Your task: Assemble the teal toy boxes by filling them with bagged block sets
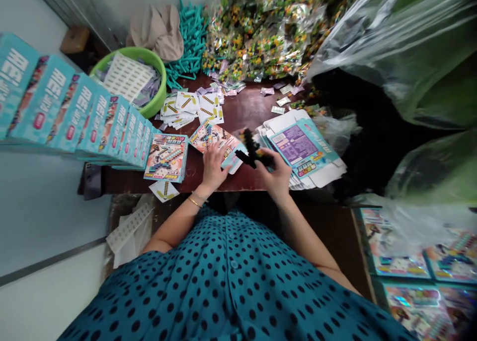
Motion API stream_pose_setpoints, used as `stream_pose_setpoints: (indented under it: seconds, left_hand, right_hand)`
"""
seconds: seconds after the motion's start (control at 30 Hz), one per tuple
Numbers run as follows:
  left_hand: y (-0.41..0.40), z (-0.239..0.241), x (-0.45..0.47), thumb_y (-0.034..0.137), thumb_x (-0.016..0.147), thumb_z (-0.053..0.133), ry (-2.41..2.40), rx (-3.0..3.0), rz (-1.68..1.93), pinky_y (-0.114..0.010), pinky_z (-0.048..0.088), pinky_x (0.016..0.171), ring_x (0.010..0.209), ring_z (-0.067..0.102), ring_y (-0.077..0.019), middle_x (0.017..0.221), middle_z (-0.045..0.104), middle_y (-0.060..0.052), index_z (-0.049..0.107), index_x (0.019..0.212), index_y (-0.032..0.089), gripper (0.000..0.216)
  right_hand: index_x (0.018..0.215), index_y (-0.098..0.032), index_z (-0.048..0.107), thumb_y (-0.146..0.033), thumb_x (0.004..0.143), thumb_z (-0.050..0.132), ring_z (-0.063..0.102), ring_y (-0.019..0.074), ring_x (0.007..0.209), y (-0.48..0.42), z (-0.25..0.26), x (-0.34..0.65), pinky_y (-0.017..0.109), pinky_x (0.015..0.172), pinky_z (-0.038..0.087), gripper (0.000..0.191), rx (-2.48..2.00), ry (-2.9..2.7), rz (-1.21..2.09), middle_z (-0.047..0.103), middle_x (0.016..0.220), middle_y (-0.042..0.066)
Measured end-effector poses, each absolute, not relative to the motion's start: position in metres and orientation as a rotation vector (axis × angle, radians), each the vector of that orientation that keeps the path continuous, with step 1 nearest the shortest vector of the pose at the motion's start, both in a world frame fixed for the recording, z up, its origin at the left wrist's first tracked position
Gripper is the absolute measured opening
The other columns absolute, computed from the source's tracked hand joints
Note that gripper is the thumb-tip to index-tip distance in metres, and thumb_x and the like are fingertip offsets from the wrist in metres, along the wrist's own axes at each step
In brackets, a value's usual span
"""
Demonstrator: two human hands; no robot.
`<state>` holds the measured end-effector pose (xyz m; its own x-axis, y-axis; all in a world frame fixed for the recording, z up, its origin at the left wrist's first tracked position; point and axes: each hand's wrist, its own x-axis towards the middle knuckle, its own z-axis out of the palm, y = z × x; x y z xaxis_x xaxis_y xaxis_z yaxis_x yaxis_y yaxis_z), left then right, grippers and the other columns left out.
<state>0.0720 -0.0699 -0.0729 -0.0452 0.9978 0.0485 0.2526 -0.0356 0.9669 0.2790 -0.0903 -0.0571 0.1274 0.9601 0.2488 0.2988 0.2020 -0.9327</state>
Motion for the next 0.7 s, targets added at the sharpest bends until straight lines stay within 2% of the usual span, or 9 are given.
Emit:
stream_pose_setpoints:
  seconds: [0.07,0.1,0.23,0.3,0.43,0.57,0.63,0.7]
  left_hand:
    - [-0.068,-0.087,0.066,0.035,0.073,0.088,1.503,1.779,0.891,-0.058,0.002,0.129,0.158,0.022,-0.0392,0.163,0.043,-0.016,0.062,0.141,0.022,0.074]
    - [-0.066,-0.092,0.063,0.039,0.073,0.088,1.517,1.911,0.791,-0.059,-0.002,0.128,0.159,0.020,-0.0404,0.164,0.040,-0.017,0.060,0.143,0.021,0.078]
    - [-0.056,-0.098,0.059,0.051,0.062,0.093,1.437,2.177,0.587,-0.062,-0.004,0.125,0.158,0.017,-0.0459,0.169,0.031,-0.019,0.054,0.150,0.021,0.100]
    - [-0.051,-0.094,0.059,0.049,0.065,0.091,1.401,2.156,0.612,-0.061,0.000,0.126,0.156,0.024,-0.0466,0.164,0.039,-0.020,0.061,0.144,0.021,0.089]
    - [-0.042,-0.073,0.058,0.046,0.089,0.070,1.422,1.897,1.004,-0.053,0.014,0.126,0.145,0.045,-0.0375,0.143,0.064,-0.014,0.075,0.123,0.025,0.041]
    - [-0.037,-0.045,0.056,0.052,0.097,0.057,1.345,1.637,1.395,-0.044,0.023,0.124,0.133,0.055,-0.0309,0.130,0.071,-0.010,0.078,0.117,0.025,0.039]
    - [-0.037,-0.037,0.056,0.054,0.097,0.057,1.349,1.593,1.446,-0.042,0.025,0.123,0.133,0.055,-0.0303,0.130,0.071,-0.010,0.077,0.119,0.024,0.042]
    - [-0.039,-0.036,0.060,0.055,0.097,0.057,1.358,1.645,1.372,-0.044,0.024,0.124,0.134,0.053,-0.0308,0.133,0.069,-0.011,0.075,0.123,0.024,0.045]
  right_hand:
    - [0.115,-0.025,0.069,-0.040,0.080,0.077,0.070,0.0255,0.111,-0.084,-0.069,0.299,0.047,0.106,0.053,0.039,-1.364,-1.123,0.960,0.075,0.117,0.006]
    - [0.112,-0.025,0.068,-0.042,0.076,0.080,0.070,0.0247,0.109,-0.083,-0.074,0.309,0.045,0.104,0.055,0.041,-1.367,-1.029,1.056,0.075,0.114,0.005]
    - [0.108,-0.026,0.068,-0.046,0.069,0.085,0.070,0.0228,0.102,-0.093,-0.079,0.336,0.037,0.088,0.060,0.047,-1.326,-0.853,1.332,0.075,0.111,0.002]
    - [0.109,-0.026,0.069,-0.047,0.068,0.086,0.070,0.0230,0.101,-0.100,-0.074,0.339,0.036,0.083,0.061,0.049,-1.309,-0.819,1.394,0.075,0.112,0.002]
    - [0.110,-0.027,0.069,-0.045,0.066,0.087,0.071,0.0232,0.102,-0.099,-0.063,0.323,0.036,0.083,0.061,0.051,-1.167,-0.766,1.520,0.074,0.115,0.002]
    - [0.106,-0.023,0.072,-0.041,0.061,0.090,0.072,0.0215,0.091,-0.071,-0.063,0.291,0.033,0.075,0.062,0.051,-1.028,-0.826,1.728,0.077,0.105,0.003]
    - [0.104,-0.021,0.073,-0.041,0.059,0.090,0.072,0.0211,0.084,-0.053,-0.063,0.281,0.032,0.068,0.061,0.052,-1.032,-0.847,1.766,0.077,0.101,0.004]
    - [0.109,-0.021,0.071,-0.040,0.061,0.089,0.071,0.0212,0.084,-0.036,-0.063,0.278,0.034,0.068,0.061,0.054,-1.054,-0.916,1.736,0.077,0.101,0.005]
